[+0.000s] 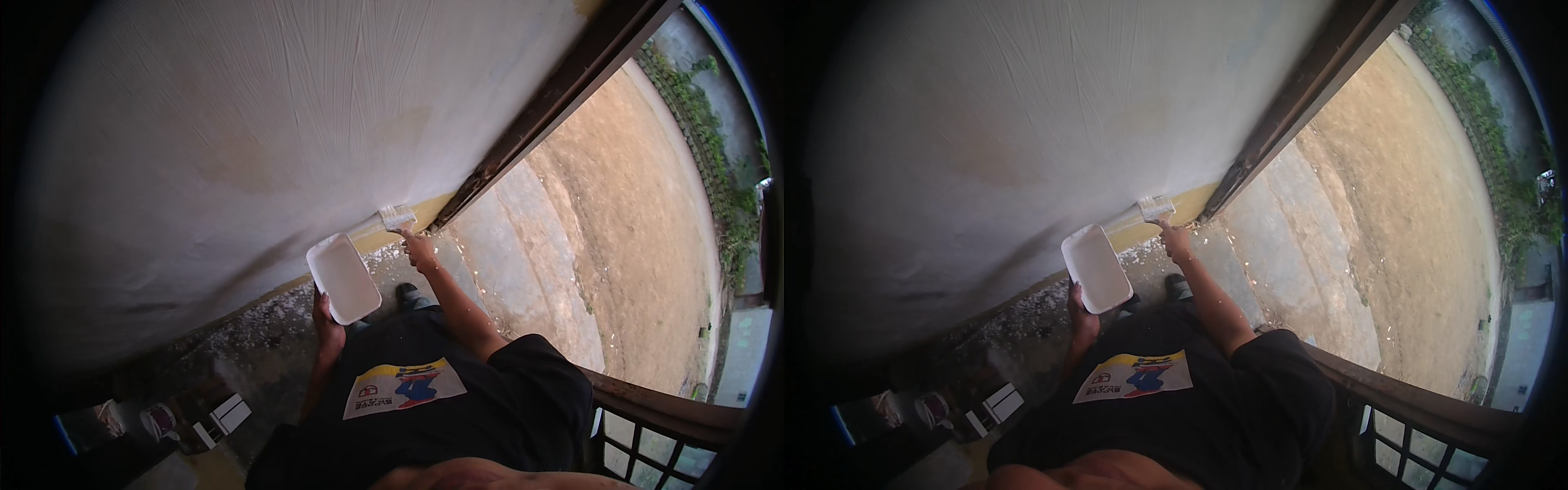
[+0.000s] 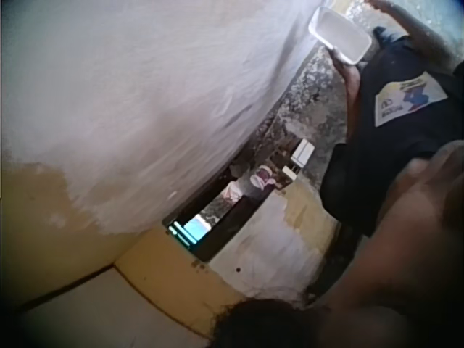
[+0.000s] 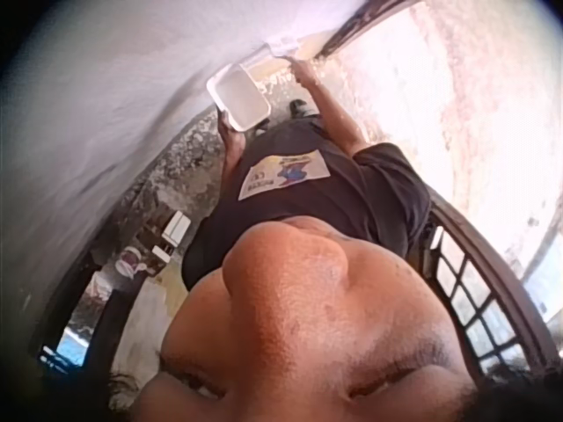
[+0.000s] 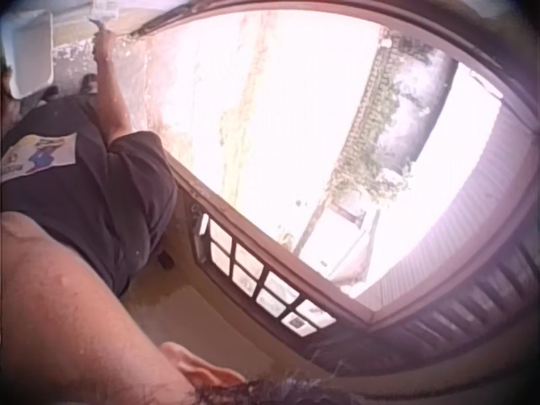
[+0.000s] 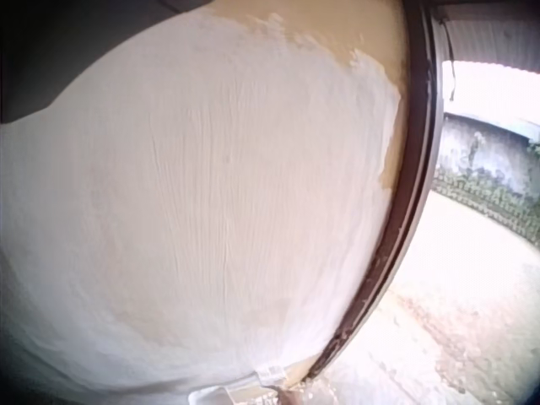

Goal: The person paints a wall using a brush after dipping it into a small container of white paint.

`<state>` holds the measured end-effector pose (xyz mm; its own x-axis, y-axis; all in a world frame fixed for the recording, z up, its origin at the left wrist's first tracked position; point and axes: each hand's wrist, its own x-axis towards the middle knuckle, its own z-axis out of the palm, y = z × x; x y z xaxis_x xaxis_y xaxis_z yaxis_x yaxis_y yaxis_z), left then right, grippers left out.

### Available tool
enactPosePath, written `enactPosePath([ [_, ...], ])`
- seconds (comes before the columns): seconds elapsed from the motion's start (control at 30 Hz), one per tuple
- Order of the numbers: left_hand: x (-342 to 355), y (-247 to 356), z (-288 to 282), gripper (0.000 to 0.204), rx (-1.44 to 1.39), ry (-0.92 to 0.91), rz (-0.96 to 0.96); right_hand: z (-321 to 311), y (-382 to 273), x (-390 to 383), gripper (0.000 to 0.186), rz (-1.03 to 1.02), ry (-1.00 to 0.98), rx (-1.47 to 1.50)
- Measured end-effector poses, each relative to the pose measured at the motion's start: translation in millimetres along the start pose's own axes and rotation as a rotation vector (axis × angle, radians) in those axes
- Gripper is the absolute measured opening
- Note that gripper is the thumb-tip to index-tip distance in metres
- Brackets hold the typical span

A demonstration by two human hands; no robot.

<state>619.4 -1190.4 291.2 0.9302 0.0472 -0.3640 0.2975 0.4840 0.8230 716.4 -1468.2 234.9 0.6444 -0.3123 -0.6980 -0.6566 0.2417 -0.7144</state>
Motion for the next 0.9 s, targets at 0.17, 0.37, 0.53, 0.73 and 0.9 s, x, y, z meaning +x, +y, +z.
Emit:
enactPosePath([
  [0.17,2,-5,2,0.058,-0.007,0.018,0.028,-24,-26,5,0.044,-0.065,-0.028,-0.021],
  [0.37,2,-6,23,0.057,-0.037,0.011,0.03,-43,-85,-25,0.041,-0.154,-0.081,0.068],
  [0.53,4,-5,47,0.057,-0.038,-0.025,0.04,-59,-122,-63,0.038,-0.229,-0.104,0.103],
  [0.73,7,-21,42,0.055,0.008,-0.054,0.018,-65,-161,-130,0.038,-0.355,-0.149,0.209],
  [0.9,9,-34,77,0.055,-0.043,-0.058,-0.048,-82,-206,-163,0.038,-0.503,-0.199,0.27],
])
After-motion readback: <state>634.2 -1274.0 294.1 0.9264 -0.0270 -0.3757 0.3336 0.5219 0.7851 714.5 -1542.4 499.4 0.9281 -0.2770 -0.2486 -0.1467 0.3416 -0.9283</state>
